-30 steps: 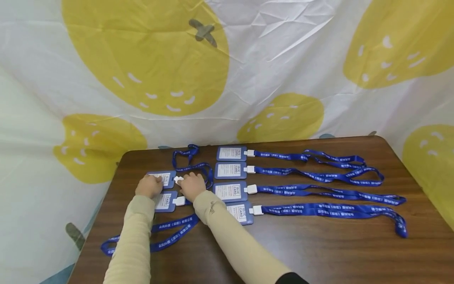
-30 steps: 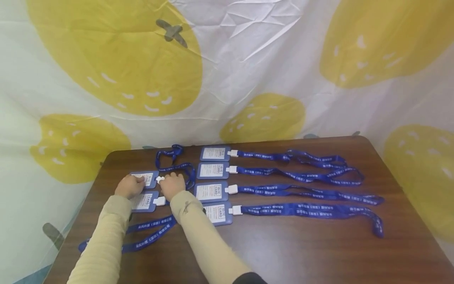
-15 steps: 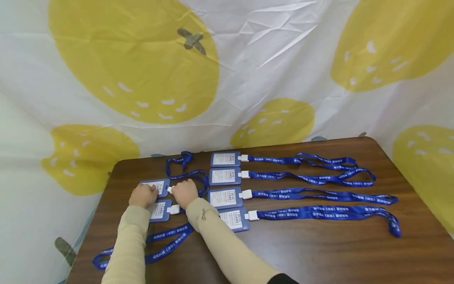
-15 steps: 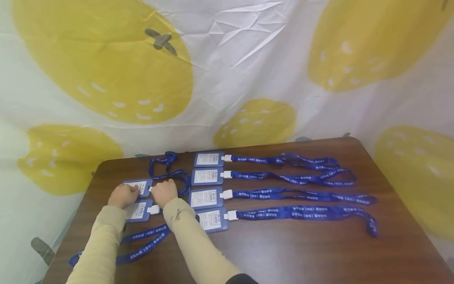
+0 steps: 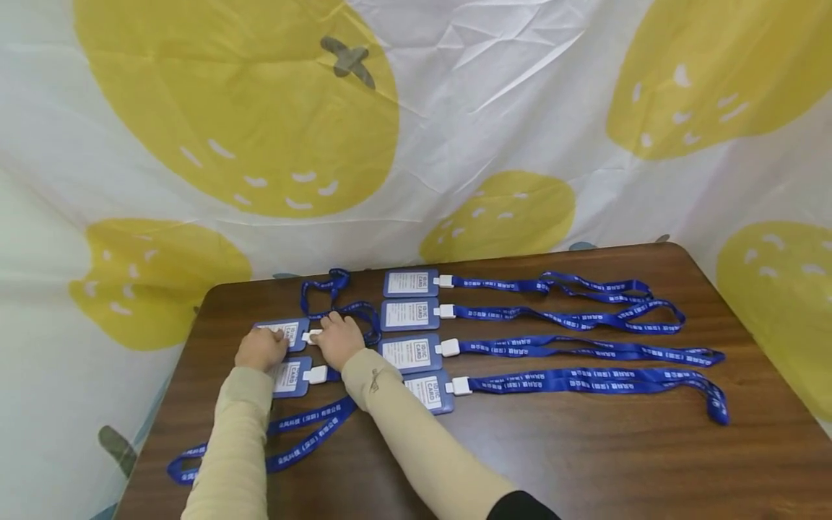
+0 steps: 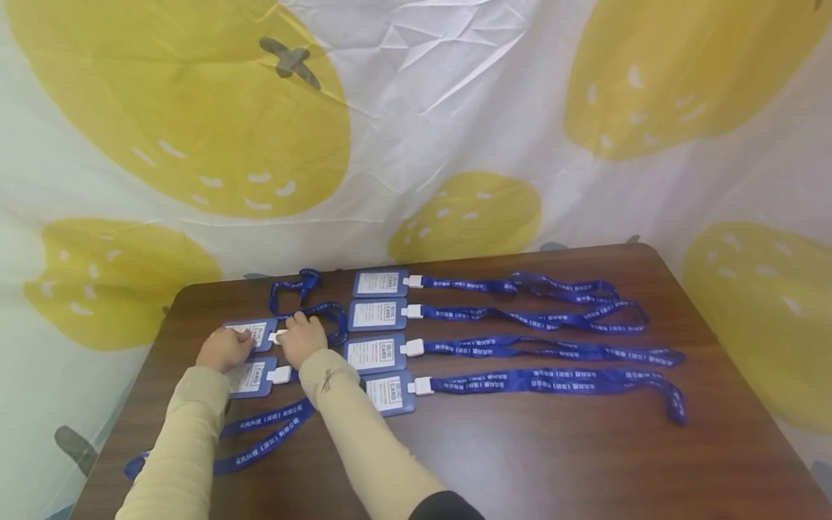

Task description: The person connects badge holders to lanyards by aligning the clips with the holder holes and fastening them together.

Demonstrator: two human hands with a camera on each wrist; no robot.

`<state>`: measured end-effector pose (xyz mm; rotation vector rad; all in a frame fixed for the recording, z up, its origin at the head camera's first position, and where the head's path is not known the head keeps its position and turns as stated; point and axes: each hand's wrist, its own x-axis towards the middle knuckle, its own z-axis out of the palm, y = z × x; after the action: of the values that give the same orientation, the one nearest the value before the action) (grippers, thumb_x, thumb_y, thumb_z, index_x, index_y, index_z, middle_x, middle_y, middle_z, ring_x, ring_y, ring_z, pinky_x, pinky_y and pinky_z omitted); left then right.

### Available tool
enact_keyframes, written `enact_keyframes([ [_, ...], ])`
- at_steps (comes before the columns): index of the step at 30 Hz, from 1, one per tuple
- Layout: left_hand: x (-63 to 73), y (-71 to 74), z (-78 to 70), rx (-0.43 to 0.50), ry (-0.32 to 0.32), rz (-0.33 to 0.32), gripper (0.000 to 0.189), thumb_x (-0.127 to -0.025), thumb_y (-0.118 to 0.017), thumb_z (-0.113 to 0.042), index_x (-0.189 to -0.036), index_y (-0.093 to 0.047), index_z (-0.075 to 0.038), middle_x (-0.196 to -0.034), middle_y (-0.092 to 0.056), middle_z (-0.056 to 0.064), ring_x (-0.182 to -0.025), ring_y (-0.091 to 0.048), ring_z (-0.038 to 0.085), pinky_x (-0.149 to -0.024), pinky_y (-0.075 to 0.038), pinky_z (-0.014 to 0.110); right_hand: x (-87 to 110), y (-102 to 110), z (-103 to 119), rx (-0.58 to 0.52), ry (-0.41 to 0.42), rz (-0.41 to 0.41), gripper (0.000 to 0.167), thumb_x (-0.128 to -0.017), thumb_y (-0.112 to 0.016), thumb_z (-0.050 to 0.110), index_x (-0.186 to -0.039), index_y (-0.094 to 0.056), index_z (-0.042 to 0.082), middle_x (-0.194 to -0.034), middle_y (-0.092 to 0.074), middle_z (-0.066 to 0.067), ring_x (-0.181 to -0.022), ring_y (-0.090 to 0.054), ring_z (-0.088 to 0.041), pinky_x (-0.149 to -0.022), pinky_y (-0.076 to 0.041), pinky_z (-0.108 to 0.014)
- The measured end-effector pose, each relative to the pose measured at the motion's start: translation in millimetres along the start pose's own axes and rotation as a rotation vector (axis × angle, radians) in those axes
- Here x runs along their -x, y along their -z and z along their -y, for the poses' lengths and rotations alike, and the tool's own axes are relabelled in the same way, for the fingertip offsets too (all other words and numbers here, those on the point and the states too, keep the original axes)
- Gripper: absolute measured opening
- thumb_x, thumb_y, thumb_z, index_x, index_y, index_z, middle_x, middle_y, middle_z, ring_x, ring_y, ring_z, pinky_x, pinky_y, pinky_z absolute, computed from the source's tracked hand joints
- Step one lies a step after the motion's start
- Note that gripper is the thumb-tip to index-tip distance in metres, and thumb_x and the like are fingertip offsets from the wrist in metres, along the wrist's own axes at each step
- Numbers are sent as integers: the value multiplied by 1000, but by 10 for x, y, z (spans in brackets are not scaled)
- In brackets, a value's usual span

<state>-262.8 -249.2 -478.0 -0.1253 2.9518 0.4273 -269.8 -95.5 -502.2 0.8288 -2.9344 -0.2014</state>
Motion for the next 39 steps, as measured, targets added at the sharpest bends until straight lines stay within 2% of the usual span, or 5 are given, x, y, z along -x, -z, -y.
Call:
enact_keyframes([
  [4, -23, -20, 17, 7, 14, -12, 43, -89, -45, -21, -110, -55, 15, -109, -50, 38, -95, -50, 53, -78, -43, 56, -6, 5, -23, -15, 31, 0, 34, -91, -42, 32, -120, -57, 40, -107, -55, 7, -96, -47, -10, -77, -41, -23],
  [10, -44, -47, 66, 39, -40, -53, 36, -86, -51, -17, -109, -59, 9, -104, -47, 42, -93, -45, 58, -83, -38, 58, 5, 35, -13, -61, 81, -4, 30, -93, -44, 25, -117, -62, 29, -108, -57, 5, -96, -52, -12, -78, -45, -23],
  [14, -60, -33, 119, 21, -67, -64, 33, -82, -60, -15, -108, -61, 6, -105, -50, 39, -94, -44, 53, -82, -34, 56, 15, 55, 0, -76, 98, 41, 33, -93, -47, 24, -124, -57, 28, -114, -54, 5, -100, -49, -12, -80, -45, -22],
  [22, -46, 6, 93, 53, 4, -42, 37, -82, -64, -20, -112, -60, 2, -113, -52, 33, -95, -47, 53, -81, -37, 55, 6, -51, -14, -40, 118, 108, 43, -95, -43, 26, -138, -39, 26, -130, -42, 8, -113, -39, -11, -87, -39, -23],
  [39, -50, 28, 83, 83, 33, -9, 38, -81, -63, -21, -114, -60, -1, -116, -48, 37, -97, -42, 50, -77, -39, 53, 28, -21, -1, -83, 65, 203, 46, -97, -35, 34, -142, -28, 30, -129, -37, 11, -114, -33, -9, -89, -34, -24],
])
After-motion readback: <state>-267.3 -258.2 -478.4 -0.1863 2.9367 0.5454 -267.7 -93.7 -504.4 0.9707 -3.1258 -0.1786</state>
